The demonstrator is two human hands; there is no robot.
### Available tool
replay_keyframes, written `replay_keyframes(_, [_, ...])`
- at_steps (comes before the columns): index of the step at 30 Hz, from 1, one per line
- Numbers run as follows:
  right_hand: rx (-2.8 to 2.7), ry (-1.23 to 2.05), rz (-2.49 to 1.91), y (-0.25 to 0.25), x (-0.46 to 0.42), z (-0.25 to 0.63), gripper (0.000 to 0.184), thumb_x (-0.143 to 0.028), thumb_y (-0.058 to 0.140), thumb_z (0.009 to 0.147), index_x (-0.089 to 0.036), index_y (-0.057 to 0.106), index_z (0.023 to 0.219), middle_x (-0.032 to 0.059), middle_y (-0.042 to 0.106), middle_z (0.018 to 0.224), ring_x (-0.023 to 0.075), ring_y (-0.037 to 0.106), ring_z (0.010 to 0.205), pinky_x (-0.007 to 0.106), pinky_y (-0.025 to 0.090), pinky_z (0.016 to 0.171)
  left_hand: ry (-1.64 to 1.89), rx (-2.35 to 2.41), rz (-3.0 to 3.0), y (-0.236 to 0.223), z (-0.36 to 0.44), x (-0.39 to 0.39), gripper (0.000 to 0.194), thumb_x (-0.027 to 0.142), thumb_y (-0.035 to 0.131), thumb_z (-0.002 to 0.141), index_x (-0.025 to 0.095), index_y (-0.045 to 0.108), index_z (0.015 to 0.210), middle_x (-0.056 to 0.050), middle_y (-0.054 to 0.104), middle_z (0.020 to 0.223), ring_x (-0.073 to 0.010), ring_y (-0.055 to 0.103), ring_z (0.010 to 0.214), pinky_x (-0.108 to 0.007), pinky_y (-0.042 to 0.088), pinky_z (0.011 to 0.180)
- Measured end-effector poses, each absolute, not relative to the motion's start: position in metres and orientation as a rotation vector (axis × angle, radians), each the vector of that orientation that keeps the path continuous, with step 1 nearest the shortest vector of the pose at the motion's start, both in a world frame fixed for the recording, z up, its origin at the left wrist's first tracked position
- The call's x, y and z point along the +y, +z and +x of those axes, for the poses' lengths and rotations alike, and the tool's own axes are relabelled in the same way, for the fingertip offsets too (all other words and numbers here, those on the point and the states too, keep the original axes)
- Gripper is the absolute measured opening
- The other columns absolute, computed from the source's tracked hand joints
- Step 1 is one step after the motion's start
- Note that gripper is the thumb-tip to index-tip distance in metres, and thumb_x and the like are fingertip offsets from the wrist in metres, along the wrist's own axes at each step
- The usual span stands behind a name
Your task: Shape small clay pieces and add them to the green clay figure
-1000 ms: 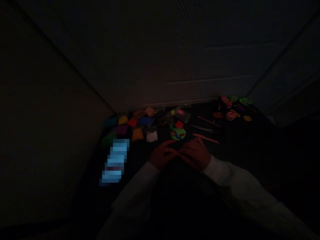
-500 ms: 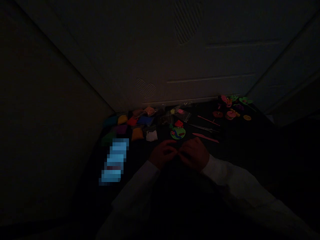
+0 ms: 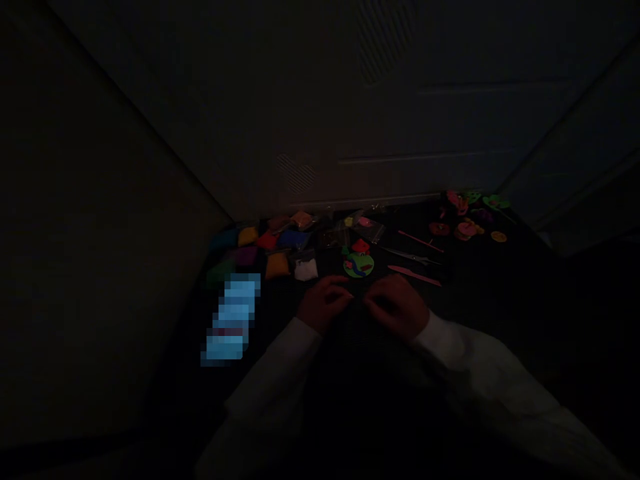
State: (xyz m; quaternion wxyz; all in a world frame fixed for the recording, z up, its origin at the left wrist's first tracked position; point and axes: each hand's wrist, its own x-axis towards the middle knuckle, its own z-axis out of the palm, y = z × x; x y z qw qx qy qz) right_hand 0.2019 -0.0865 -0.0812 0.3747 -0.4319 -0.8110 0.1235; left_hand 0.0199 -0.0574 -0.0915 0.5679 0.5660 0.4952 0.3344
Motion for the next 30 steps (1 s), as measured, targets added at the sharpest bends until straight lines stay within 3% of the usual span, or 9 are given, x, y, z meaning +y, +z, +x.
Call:
replay_keyframes(6, [-1.841, 0.425, -1.223, -0.078, -0.084, 0.213, 0.010, -0.027, 0.051, 0.076, -0.019, 0.052, 0.081, 0.0023, 0.061, 0.081, 0.0127, 0.057, 0.077, 0.028, 0.045, 0.071, 0.834, 1.230, 1.296, -0.090, 0.020, -0.056, 0.040, 0.032, 0.065, 0.060, 0.017, 0.053, 0.095, 0.000, 0.064, 0.072, -0.0158, 0.058, 0.075, -0.028, 0.043, 0.073])
replay_keyframes(11, [-1.819, 0.453, -1.295, -0.081, -0.075, 0.227, 0.020, -0.032, 0.054, 0.075, -0.021, 0.057, 0.091, 0.0013, 0.062, 0.083, 0.0132, 0.058, 0.077, 0.027, 0.046, 0.070, 0.838, 1.263, 1.280, -0.087, 0.020, -0.056, 0.039, 0.032, 0.065, 0.059, 0.017, 0.054, 0.093, 0.000, 0.064, 0.072, -0.0155, 0.058, 0.074, -0.028, 0.043, 0.072])
replay_keyframes(19, [-1.932, 0.454, -1.329, -0.088, -0.068, 0.234, 0.021, -0.038, 0.058, 0.070, -0.018, 0.056, 0.066, 0.0004, 0.060, 0.064, 0.0151, 0.059, 0.070, 0.028, 0.047, 0.063, 0.858, 1.291, 1.280, -0.088, 0.019, -0.055, 0.037, 0.032, 0.065, 0.060, 0.018, 0.055, 0.093, 0.000, 0.064, 0.073, -0.0159, 0.058, 0.076, -0.028, 0.043, 0.073])
replay_keyframes(24, [-2.132, 0.434, -1.207, -0.097, -0.067, 0.229, 0.015, -0.030, 0.051, 0.078, -0.020, 0.060, 0.083, 0.0018, 0.063, 0.082, 0.0128, 0.057, 0.080, 0.029, 0.046, 0.073, 0.866, 1.299, 1.293, -0.088, 0.020, -0.056, 0.037, 0.034, 0.065, 0.059, 0.019, 0.056, 0.091, 0.000, 0.065, 0.072, -0.0154, 0.058, 0.075, -0.027, 0.042, 0.072])
replay_keyframes(30, [-2.322, 0.354, -1.165, -0.110, -0.066, 0.221, 0.020, -0.030, 0.049, 0.079, -0.020, 0.062, 0.089, 0.0045, 0.061, 0.083, 0.0147, 0.054, 0.079, 0.030, 0.044, 0.071, 0.859, 1.292, 1.306, -0.086, 0.020, -0.056, 0.035, 0.033, 0.064, 0.061, 0.018, 0.055, 0.091, 0.000, 0.065, 0.073, -0.0145, 0.058, 0.074, -0.025, 0.041, 0.070])
